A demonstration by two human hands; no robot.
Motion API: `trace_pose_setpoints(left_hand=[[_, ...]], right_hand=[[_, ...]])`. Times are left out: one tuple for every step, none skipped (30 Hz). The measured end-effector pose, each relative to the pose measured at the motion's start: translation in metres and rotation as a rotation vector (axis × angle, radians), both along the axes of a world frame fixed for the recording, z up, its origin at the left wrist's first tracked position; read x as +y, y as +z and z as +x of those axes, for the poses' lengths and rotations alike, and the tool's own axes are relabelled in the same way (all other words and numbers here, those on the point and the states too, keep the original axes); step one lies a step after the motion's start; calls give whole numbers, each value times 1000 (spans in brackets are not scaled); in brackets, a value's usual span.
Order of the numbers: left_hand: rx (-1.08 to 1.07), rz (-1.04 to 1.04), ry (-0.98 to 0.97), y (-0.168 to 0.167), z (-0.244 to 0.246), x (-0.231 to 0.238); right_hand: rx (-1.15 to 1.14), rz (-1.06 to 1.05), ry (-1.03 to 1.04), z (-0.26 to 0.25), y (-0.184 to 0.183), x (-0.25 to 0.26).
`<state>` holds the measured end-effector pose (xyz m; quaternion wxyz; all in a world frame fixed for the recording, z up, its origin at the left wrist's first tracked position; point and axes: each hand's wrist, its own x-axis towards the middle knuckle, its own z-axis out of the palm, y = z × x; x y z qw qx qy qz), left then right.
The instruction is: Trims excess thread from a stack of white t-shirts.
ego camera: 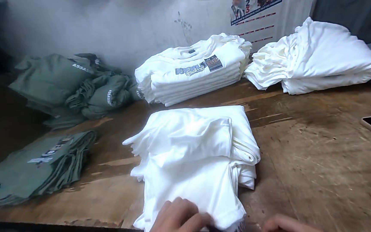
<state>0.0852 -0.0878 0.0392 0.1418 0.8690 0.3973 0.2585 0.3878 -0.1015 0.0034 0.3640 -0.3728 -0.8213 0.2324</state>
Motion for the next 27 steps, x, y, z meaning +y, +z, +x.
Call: trace_pose_setpoints(left_hand=[[-40,30,31,4,7,-2],[-104,58,70,6,17,-4],[-178,83,118,6,28,-4],[-245,104,166,4,39,-3],[-301,123,204,-1,49,-1],[-344,136,231,-8,57,2],[-370,149,254,-17,61,5],[-382,153,268,-25,62,8],[-388,148,266,-31,60,10],[-386,140,254,-35,58,11],[-374,137,237,-36,55,10],[-350,141,218,-34,52,9],[-319,162,201,-32,51,8],[-281,199,190,-29,49,8],[-237,250,188,-25,48,8],[-190,305,198,-20,48,8],[-143,355,214,-16,49,8],[-101,395,231,-11,50,7],[-66,427,243,-7,53,6],[-37,456,248,-5,56,6],[-11,481,251,-4,59,7],[9,497,251,-3,62,7],[29,504,250,-2,64,8],[46,505,248,-2,65,8],[64,505,248,-1,66,7],[81,503,249,-1,67,7],[91,505,250,-1,67,8]], right_hand=[[-1,23,-85,-6,3,-2],[35,78,-177,-14,5,-2],[90,144,-256,-24,4,0],[135,213,-309,-33,1,4],[158,282,-336,-41,-5,10],[169,345,-347,-45,-12,15],[187,402,-347,-47,-19,20],[214,436,-339,-47,-24,22],[253,439,-335,-45,-25,23],[284,419,-341,-44,-24,22],[299,393,-355,-42,-24,21],[307,369,-362,-42,-23,19],[310,355,-364,-43,-23,19],[310,350,-366,-44,-22,20],[318,353,-367,-45,-22,20],[330,358,-368,-46,-22,21],[339,360,-368,-47,-22,21],[345,360,-366,-47,-22,21],[349,361,-363,-48,-21,21],[352,364,-359,-48,-22,21],[352,370,-355,-49,-22,21],[348,374,-352,-49,-23,21],[341,370,-352,-49,-24,20],[329,352,-355,-50,-24,19],[321,320,-363,-50,-23,18],[318,276,-368,-50,-23,17],[302,219,-363,-50,-21,16]])
